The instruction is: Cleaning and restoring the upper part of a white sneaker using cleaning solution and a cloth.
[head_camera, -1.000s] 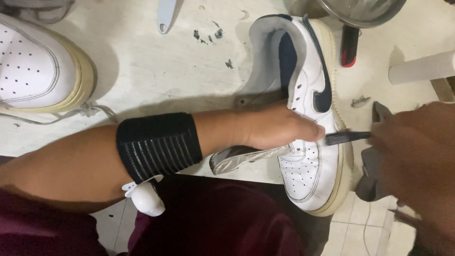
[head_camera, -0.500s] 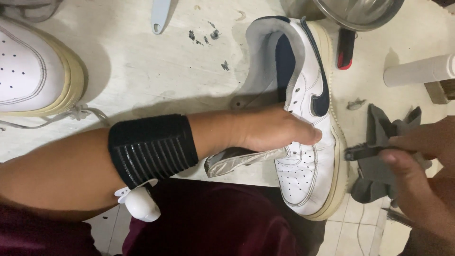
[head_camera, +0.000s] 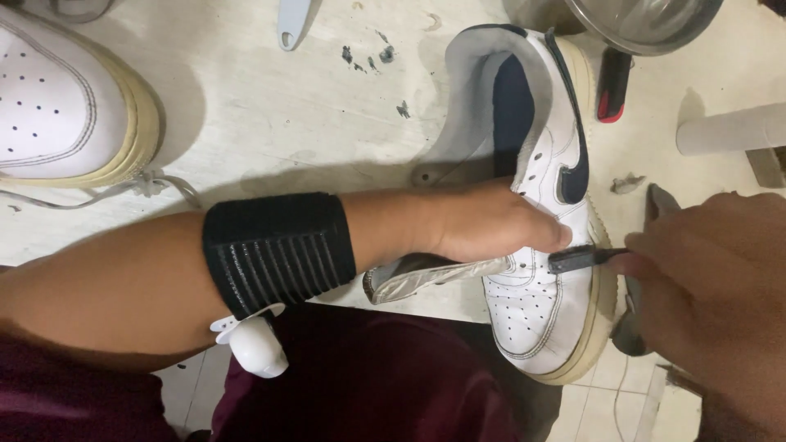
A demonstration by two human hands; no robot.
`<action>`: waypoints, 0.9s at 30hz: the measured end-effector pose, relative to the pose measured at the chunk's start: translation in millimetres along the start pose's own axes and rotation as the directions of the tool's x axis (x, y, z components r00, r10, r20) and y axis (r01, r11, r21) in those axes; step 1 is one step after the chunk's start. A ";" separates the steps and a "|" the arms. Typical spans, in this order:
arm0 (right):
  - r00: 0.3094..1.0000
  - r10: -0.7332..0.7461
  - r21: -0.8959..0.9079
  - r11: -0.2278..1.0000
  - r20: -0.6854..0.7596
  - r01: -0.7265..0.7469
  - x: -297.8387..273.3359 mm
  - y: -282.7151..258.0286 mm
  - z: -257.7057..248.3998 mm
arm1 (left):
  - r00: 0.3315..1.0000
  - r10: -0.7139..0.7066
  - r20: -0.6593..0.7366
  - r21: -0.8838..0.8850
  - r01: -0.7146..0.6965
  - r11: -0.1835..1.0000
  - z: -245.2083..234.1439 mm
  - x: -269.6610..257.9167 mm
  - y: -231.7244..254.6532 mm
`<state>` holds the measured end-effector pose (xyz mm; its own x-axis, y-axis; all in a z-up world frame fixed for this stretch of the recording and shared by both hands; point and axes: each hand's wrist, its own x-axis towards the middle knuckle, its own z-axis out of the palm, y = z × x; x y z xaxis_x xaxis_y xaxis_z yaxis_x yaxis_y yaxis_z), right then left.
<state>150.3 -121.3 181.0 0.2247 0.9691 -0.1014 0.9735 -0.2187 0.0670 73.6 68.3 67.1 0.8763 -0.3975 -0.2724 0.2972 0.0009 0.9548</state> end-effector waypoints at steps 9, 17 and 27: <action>0.987 -0.085 0.109 0.989 -0.133 0.100 -0.2 -2.8 -1.0 | 0.996 0.093 0.011 -0.055 -0.092 0.994 3.4 6.2 -8.3; 0.981 -0.103 0.162 0.984 0.167 0.076 6.9 -5.8 -15.9 | 0.995 0.093 0.021 -0.030 -0.092 0.995 4.3 6.5 -10.8; 0.971 -0.239 -0.019 0.971 -0.001 0.239 14.4 -23.6 -14.8 | 0.981 0.188 -0.049 -0.106 -0.192 0.976 5.5 7.2 -13.2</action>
<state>130.0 -100.4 192.7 -0.0141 0.9934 -0.1137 0.9980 0.0210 0.0599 73.9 60.4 53.2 0.9339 -0.3452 -0.0935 0.1618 0.1747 0.9713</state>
